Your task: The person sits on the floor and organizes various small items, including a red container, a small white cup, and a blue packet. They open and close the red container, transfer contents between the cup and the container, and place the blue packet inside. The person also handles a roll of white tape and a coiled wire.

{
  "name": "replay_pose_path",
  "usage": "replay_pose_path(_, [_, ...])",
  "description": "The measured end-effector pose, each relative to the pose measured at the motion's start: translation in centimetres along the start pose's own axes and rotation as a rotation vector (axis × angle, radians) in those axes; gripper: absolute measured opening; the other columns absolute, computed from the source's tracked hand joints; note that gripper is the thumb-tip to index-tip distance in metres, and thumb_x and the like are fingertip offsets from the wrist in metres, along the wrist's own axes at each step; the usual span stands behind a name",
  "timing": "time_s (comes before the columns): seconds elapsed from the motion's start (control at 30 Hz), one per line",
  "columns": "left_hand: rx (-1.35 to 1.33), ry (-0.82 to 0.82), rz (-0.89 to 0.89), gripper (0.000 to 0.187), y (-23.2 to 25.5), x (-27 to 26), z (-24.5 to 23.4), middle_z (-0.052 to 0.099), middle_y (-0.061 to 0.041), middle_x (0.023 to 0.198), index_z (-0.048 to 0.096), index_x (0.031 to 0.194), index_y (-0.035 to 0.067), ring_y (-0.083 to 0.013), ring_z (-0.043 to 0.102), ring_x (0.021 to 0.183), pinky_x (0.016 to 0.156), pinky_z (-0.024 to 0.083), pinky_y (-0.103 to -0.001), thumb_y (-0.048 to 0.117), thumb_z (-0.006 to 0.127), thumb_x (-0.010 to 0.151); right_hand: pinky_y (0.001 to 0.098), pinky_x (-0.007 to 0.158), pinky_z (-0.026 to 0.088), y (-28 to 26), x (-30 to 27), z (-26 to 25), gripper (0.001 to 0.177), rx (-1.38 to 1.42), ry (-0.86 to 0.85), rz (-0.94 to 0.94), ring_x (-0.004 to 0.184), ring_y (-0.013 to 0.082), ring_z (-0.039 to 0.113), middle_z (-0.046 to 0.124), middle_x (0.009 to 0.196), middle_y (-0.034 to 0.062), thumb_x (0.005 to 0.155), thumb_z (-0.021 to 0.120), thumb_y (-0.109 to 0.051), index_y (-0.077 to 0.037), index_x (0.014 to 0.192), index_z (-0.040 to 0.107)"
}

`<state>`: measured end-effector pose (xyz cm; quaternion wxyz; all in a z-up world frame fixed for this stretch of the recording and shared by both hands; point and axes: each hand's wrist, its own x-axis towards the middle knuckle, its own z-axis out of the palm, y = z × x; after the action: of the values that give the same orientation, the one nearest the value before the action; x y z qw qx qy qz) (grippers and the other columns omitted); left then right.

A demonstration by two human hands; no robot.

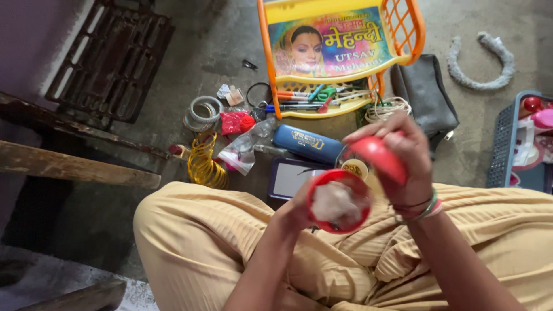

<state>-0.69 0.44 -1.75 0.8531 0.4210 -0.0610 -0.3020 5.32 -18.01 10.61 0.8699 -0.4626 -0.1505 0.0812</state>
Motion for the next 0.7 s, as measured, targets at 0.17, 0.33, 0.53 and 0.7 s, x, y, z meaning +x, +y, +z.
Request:
replay_pose_path(0.17, [-0.407,-0.057,0.089,0.07,-0.8,-0.6,-2.9,0.07,-0.016,0.127,0.061,0.134,0.0,-0.0259,0.071,0.112,0.099,0.057,-0.04,0.059,0.046,0.097,0.0405,0.086,0.055,1.3,0.4,-7.1,0.022,-1.104,0.405,0.085,0.091,0.0293,0.071,0.073,0.097,0.0214,0.096,0.066,-0.025,-0.004,0.099,0.06])
replay_pose_path(0.33, [-0.483,0.078,0.188,0.06,-3.2,1.5,-5.0,0.066,-0.016,0.132,0.056,0.144,0.0,-0.0299,0.066,0.117,0.104,0.054,-0.046,0.051,0.049,0.112,0.0516,0.077,0.054,6.4,0.5,-11.9,0.021,-1.66,0.459,0.049,0.087,0.0401,0.069,0.071,0.093,0.0182,0.099,0.067,-0.028,-0.007,0.1,0.065])
replay_pose_path(0.53, [-0.551,0.199,0.228,0.057,-1.3,0.8,-2.9,0.073,-0.011,0.117,0.063,0.126,0.009,-0.0256,0.073,0.103,0.089,0.059,-0.042,0.05,0.042,0.091,0.0501,0.08,0.053,5.5,-0.4,-9.0,0.021,-1.839,0.337,-0.164,0.097,0.0374,0.066,0.07,0.101,0.0148,0.091,0.076,-0.027,-0.008,0.096,0.07])
replay_pose_path(0.7, [-0.264,0.401,0.193,0.043,0.0,1.6,-1.8,0.071,-0.012,0.119,0.064,0.126,0.003,-0.0222,0.07,0.106,0.093,0.058,-0.038,0.034,0.044,0.103,0.0337,0.093,0.056,-1.8,-3.2,-0.1,0.027,-0.934,0.105,-0.006,0.109,0.0228,0.068,0.07,0.119,0.0075,0.089,0.075,-0.008,-0.008,0.116,0.073])
